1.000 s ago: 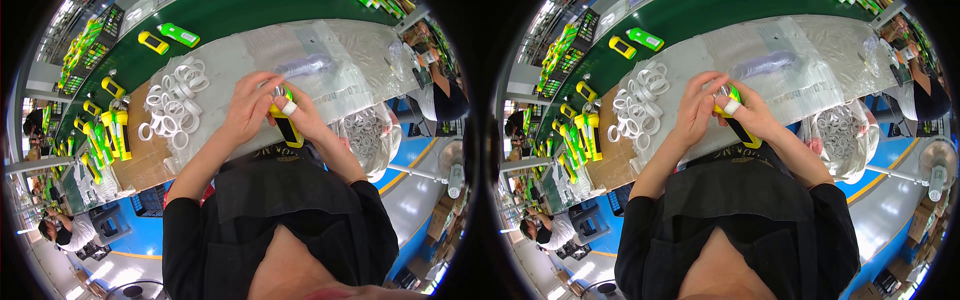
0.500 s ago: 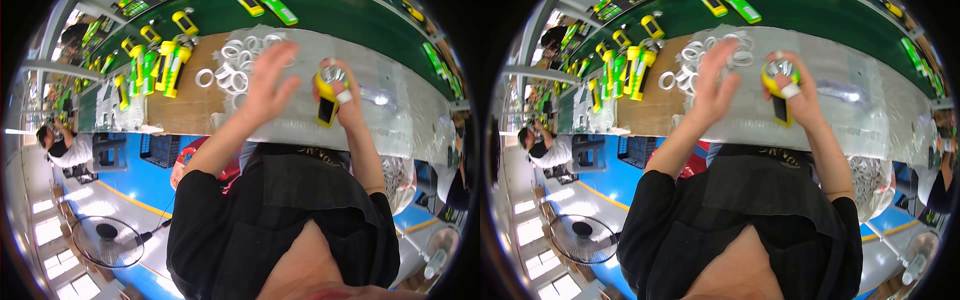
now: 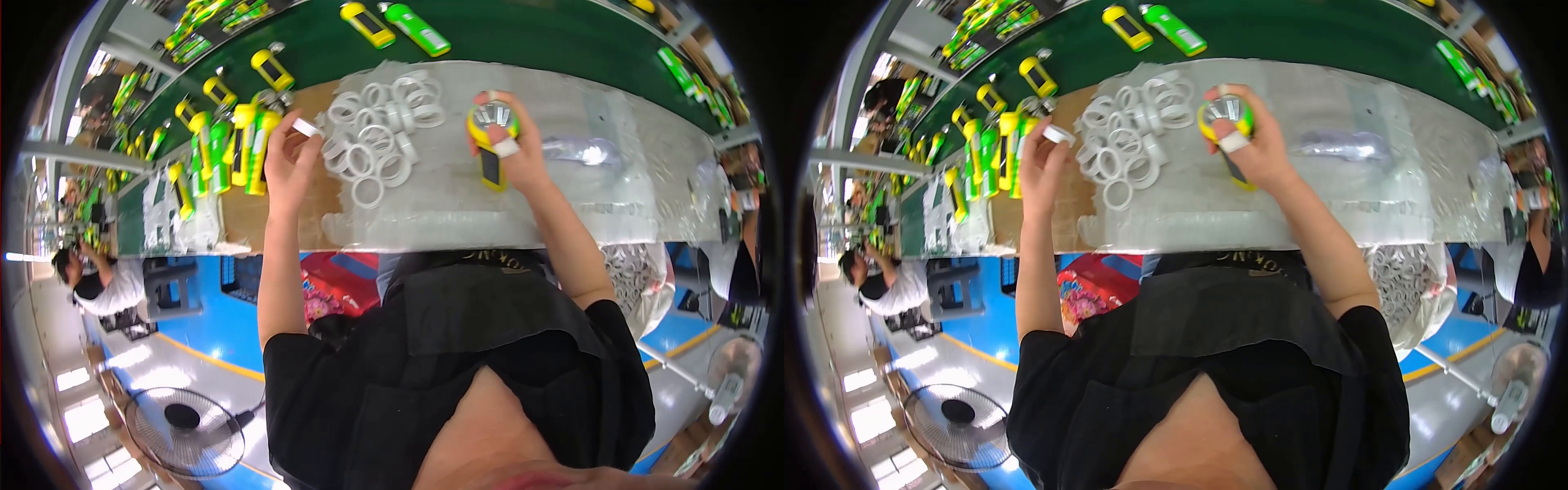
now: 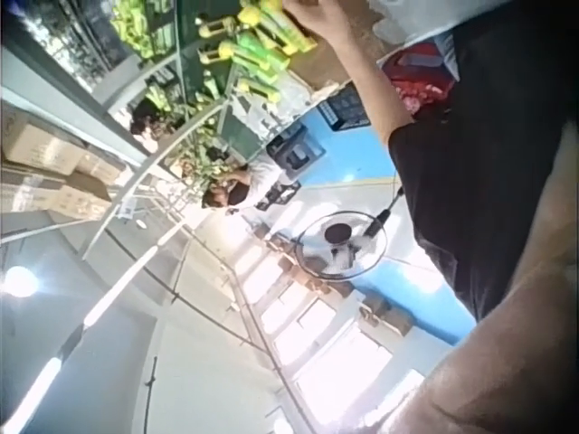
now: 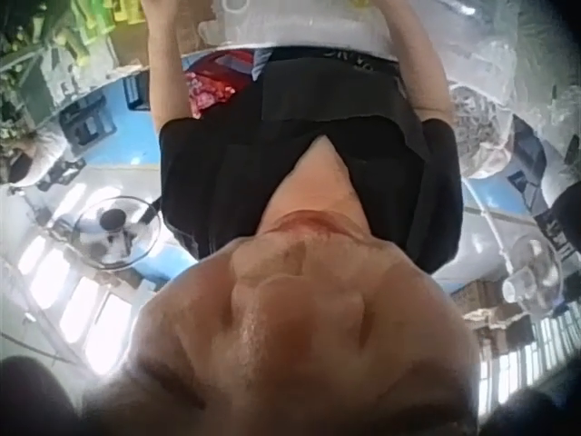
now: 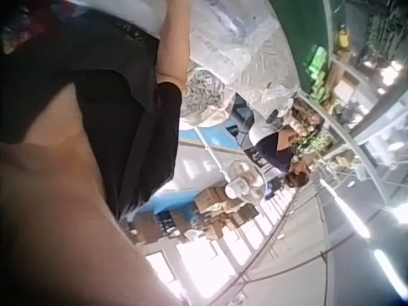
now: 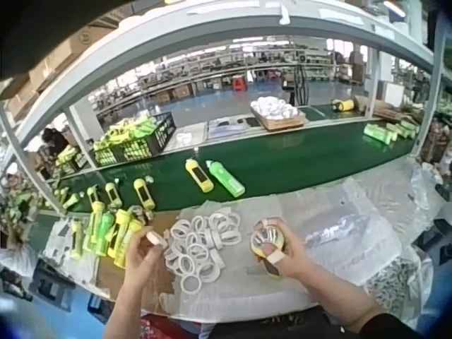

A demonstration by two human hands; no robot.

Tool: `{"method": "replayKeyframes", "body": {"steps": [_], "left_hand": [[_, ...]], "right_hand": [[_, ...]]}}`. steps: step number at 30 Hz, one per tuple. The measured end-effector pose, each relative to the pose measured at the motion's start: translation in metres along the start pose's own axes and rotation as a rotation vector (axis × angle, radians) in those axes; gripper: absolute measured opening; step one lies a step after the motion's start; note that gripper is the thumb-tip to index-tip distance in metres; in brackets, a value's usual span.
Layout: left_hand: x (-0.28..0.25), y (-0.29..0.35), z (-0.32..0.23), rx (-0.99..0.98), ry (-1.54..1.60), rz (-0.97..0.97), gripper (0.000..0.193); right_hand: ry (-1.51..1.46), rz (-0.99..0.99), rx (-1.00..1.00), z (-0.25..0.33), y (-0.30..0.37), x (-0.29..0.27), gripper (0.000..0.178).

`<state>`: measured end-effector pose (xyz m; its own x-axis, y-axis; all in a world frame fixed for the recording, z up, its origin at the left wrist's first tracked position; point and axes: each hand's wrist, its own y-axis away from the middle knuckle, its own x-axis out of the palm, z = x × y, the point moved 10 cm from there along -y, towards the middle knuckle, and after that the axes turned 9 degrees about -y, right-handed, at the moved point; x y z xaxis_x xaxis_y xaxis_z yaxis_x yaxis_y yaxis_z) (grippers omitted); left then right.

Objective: Assembling portable flashlights by fitting plastic rings and lens covers onto the main housings at a factory workstation.

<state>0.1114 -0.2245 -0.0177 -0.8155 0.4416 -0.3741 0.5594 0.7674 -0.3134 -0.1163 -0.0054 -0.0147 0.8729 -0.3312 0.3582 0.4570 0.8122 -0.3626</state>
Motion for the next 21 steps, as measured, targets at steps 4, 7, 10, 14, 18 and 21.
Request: {"method": "replayKeyframes", "body": {"steps": [4,7,10,14,18,21], "left_hand": [[0.081,0.007,-0.108,0.237,0.326,0.212,0.028],[0.119,0.018,-0.166,0.611,-0.014,0.246,0.025],[0.139,0.015,-0.168,0.617,-0.073,0.246,0.034],[0.146,0.014,-0.167,0.636,-0.122,0.280,0.033],[0.149,0.015,-0.175,0.677,-0.181,0.306,0.032],[0.154,0.013,-0.179,0.680,-0.158,0.340,0.033]], "right_hand": [[-0.025,0.014,0.021,0.001,0.001,0.004,0.030],[0.048,-0.088,0.025,0.003,0.002,0.000,0.031],[-0.008,-0.042,0.000,0.004,0.000,0.002,0.032],[-0.064,0.028,0.044,0.003,0.002,0.002,0.036],[-0.143,0.012,0.100,0.007,0.003,-0.001,0.044],[-0.062,-0.006,-0.084,0.028,0.000,-0.012,0.053]]}}
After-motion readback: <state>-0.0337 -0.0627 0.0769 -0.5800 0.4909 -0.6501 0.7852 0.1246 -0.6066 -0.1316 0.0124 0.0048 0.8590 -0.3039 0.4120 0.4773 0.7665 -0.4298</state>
